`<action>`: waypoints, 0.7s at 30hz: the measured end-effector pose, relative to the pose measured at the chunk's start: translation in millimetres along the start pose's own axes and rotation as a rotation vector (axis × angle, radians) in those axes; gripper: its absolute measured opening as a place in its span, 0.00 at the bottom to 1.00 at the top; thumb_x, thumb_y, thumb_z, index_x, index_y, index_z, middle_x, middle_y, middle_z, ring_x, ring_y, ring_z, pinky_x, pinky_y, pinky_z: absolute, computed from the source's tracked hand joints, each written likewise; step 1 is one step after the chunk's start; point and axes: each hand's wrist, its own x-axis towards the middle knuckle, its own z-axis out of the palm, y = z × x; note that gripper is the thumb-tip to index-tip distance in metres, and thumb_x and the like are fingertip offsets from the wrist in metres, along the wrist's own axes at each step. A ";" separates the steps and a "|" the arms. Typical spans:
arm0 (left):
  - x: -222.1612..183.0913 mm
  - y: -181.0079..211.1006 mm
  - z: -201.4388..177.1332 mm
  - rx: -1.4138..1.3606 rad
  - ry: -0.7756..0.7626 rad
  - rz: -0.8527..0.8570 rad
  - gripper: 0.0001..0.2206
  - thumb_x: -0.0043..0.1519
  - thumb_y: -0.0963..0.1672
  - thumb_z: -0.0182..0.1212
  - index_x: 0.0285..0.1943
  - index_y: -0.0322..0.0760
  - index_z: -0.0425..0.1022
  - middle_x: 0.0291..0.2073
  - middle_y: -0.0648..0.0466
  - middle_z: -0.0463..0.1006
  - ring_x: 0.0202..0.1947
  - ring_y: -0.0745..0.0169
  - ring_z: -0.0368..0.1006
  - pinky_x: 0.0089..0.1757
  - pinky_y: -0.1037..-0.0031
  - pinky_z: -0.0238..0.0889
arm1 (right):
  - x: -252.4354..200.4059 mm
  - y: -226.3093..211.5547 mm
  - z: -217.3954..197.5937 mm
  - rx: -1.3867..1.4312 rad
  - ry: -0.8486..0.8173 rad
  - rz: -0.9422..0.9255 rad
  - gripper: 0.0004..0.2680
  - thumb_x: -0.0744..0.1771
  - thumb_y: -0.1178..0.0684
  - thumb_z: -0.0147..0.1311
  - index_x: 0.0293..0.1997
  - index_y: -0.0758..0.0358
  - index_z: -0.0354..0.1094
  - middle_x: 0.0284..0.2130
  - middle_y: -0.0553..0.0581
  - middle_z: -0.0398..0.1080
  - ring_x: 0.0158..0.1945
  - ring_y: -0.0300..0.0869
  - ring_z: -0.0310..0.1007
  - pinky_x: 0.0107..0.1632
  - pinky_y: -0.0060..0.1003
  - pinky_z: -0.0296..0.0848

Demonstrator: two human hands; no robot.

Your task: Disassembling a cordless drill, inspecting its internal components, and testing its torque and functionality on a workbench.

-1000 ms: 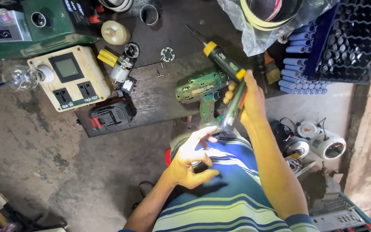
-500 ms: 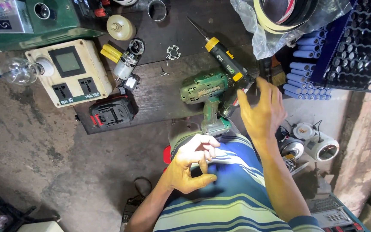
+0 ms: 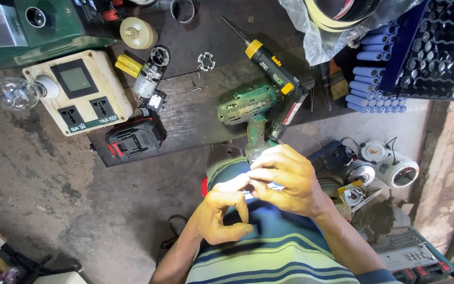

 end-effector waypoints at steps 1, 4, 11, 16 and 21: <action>-2.6 -2.0 -0.1 -0.043 0.016 -0.007 0.09 0.56 0.41 0.63 0.27 0.40 0.66 0.32 0.49 0.64 0.34 0.52 0.57 0.38 0.67 0.50 | 0.5 -1.7 -0.1 0.055 0.008 0.022 0.04 0.65 0.59 0.62 0.41 0.64 0.75 0.37 0.58 0.75 0.39 0.50 0.73 0.46 0.42 0.72; -13.0 -13.8 -1.5 -0.128 0.018 -0.027 0.07 0.55 0.41 0.62 0.27 0.40 0.67 0.51 0.38 0.63 0.49 0.38 0.66 0.46 0.62 0.58 | -2.2 2.7 -4.4 0.157 0.113 0.110 0.02 0.65 0.62 0.61 0.37 0.68 0.75 0.34 0.59 0.76 0.37 0.49 0.76 0.45 0.41 0.77; -21.9 -16.6 1.5 -0.211 0.071 -0.067 0.08 0.53 0.39 0.62 0.29 0.41 0.64 0.67 0.31 0.66 0.62 0.24 0.74 0.53 0.57 0.68 | -52.8 142.6 -28.8 -0.353 0.474 0.630 0.05 0.72 0.60 0.56 0.51 0.69 0.75 0.41 0.62 0.76 0.41 0.44 0.72 0.41 0.34 0.72; -26.0 -25.0 15.3 -0.360 0.193 -0.087 0.07 0.67 0.36 0.45 0.42 0.40 0.53 0.63 0.30 0.69 0.59 0.22 0.73 0.55 0.52 0.68 | -54.6 197.1 -14.5 -0.519 0.358 0.630 0.10 0.68 0.58 0.65 0.52 0.72 0.75 0.41 0.66 0.75 0.35 0.44 0.76 0.42 0.38 0.78; -22.5 -23.7 18.4 -0.360 0.267 -0.091 0.06 0.71 0.37 0.38 0.44 0.39 0.48 0.59 0.25 0.71 0.59 0.27 0.72 0.52 0.56 0.71 | -54.9 218.3 5.9 -0.653 0.375 0.561 0.09 0.64 0.66 0.64 0.47 0.71 0.72 0.41 0.66 0.71 0.36 0.54 0.75 0.37 0.50 0.72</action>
